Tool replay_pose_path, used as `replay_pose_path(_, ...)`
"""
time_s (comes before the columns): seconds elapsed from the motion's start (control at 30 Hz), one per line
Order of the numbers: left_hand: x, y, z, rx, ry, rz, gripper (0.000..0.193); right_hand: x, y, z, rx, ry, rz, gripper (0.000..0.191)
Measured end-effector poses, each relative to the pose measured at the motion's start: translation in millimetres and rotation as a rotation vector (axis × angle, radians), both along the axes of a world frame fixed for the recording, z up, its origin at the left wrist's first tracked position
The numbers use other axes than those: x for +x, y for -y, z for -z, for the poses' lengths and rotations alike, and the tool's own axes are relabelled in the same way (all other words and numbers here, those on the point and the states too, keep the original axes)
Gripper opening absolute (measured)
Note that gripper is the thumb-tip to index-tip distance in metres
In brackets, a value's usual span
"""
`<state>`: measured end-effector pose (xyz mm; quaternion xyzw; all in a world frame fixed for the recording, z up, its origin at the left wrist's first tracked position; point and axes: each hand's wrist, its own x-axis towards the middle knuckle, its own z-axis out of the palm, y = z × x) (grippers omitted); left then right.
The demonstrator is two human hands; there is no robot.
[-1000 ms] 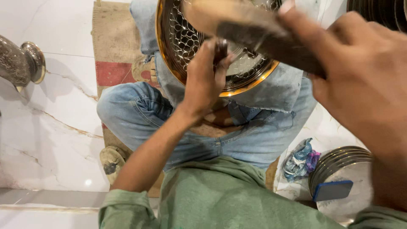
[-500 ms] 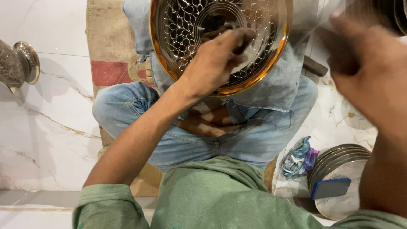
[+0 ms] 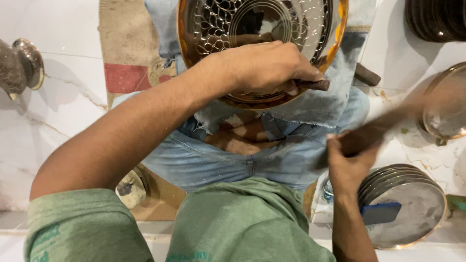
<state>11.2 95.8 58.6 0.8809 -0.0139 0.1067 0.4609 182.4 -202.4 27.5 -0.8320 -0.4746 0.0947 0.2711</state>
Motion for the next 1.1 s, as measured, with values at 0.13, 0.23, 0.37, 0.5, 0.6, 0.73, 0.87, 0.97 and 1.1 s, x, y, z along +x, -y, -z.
replay_pose_path(0.13, -10, -3, 6, -0.006, 0.159, -0.041, 0.045, 6, -19, -15, 0.209, -0.585, 0.166, 0.074)
replay_pose_path(0.23, -24, 10, 15, 0.015, 0.147, -0.265, 0.048, 43, -52, -50, -0.140, -0.141, -0.104, 0.060)
replay_pose_path(0.37, -35, 32, 26, -0.100, 0.186, -0.535, 0.049, 63, -105, -110, -0.115, -0.022, -0.396, 0.069)
replay_pose_path(0.5, -39, 52, 27, -0.192, 0.105, -0.812, 0.043, 50, -156, -145, -0.237, 0.330, -0.589, 0.063)
replay_pose_path(0.6, -42, 71, 25, -0.084, 0.194, -0.951, 0.047, 40, -170, -156, -0.201, 0.338, -0.690, 0.066)
replay_pose_path(0.73, -44, 84, 25, -0.174, 0.185, -1.068, 0.040, 36, -166, -163, -0.216, 0.429, -0.762, 0.056)
replay_pose_path(0.87, -40, 72, 26, -0.264, 0.206, -0.944, 0.043, 30, -152, -162, -0.229, 0.548, -0.687, 0.073)
replay_pose_path(0.97, -30, 52, 28, -0.128, 0.269, -0.744, 0.053, 25, -140, -136, 0.137, 0.028, -0.547, 0.051)
replay_pose_path(1.1, -30, 39, 27, -0.075, 0.141, -0.598, 0.055, 56, -117, -94, 0.100, -0.468, -0.353, 0.032)
